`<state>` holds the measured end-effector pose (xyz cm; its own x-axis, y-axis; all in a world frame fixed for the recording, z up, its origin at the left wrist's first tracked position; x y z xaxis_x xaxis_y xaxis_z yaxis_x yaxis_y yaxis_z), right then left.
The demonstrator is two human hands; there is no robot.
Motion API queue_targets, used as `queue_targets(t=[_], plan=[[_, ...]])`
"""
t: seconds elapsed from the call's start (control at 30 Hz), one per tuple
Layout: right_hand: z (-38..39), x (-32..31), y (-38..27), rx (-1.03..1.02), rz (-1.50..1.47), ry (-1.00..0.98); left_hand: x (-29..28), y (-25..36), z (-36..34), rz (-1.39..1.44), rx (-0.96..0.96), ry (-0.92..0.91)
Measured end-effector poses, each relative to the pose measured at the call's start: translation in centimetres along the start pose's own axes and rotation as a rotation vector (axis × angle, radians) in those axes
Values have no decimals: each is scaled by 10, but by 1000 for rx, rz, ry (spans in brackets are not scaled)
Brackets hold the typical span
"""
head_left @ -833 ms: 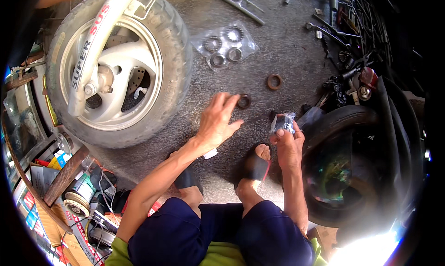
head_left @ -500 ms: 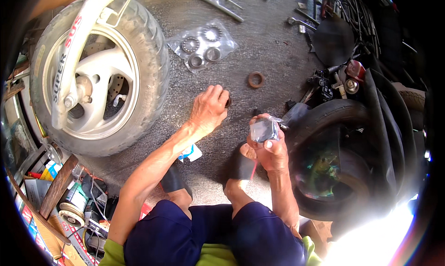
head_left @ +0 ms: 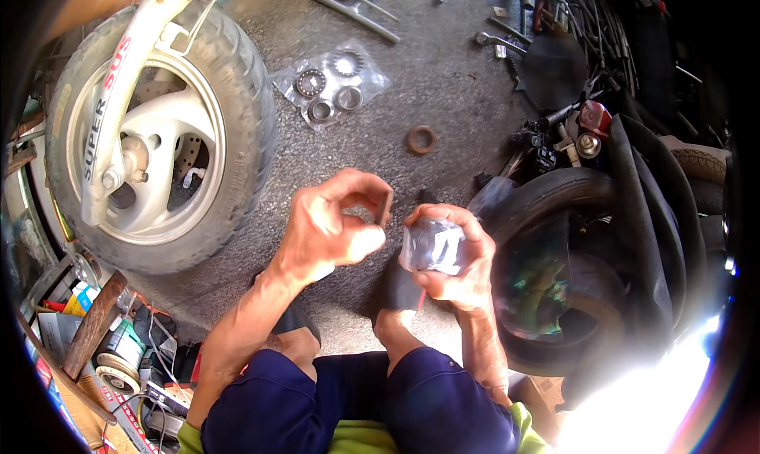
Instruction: The person sits on the floor and handles several small metal bearings and washers. They unwrap a new bearing from plastic packaging, compare it with used bearings, and rotate the inner rings to inspect them. The person repeatedly picks up, turns over, and examines the bearings and washers by hand.
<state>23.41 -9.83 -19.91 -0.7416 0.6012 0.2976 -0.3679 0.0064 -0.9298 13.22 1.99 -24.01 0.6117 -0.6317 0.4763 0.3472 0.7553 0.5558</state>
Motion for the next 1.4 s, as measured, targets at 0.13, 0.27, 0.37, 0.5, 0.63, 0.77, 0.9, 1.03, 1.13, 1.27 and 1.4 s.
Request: queue_targets(t=[0.13, 0.27, 0.37, 0.5, 0.63, 0.77, 0.9, 1.03, 1.13, 1.27, 1.4], plan=[[-8, 8, -24, -235, 552, -56, 37, 51, 41, 113, 248, -300], [-10, 16, -30, -359, 633, -104, 43, 42, 46, 217, 177, -288], [-5, 10, -23, -326, 432, -23, 37, 29, 44, 308, 69, -241], [4, -3, -1, -136, -139, 115, 31, 19, 46, 270, 46, -95], [3, 1, 3, -11, -324, 161, 35, 8, 49, 96, 16, 9], [7, 4, 9, 56, -262, 160, 35, 24, 60, -48, 273, 178], [2, 11, 6, 98, -228, 163, 41, 45, 79, -494, 623, 320], [6, 10, 7, 130, -298, 40, 48, 59, 93, -767, 903, 457], [7, 11, 7, 162, -285, -1, 48, 60, 89, -772, 891, 412], [11, 12, 14, 197, -417, -8, 52, 59, 90, -823, 936, 380], [16, 15, 26, 236, -582, 17, 64, 67, 92, -935, 936, 442]])
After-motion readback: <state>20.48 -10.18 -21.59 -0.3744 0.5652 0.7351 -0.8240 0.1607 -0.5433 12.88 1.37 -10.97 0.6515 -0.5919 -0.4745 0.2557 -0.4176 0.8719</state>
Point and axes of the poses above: each hand's wrist, its own z-axis away from the middle knuckle, its own x-axis out of the palm, y = z × x, the point moved 8 cm from there along -z, towards the middle knuckle, and after that the axes turned 14 degrees about -x, right-handed, at the moved point
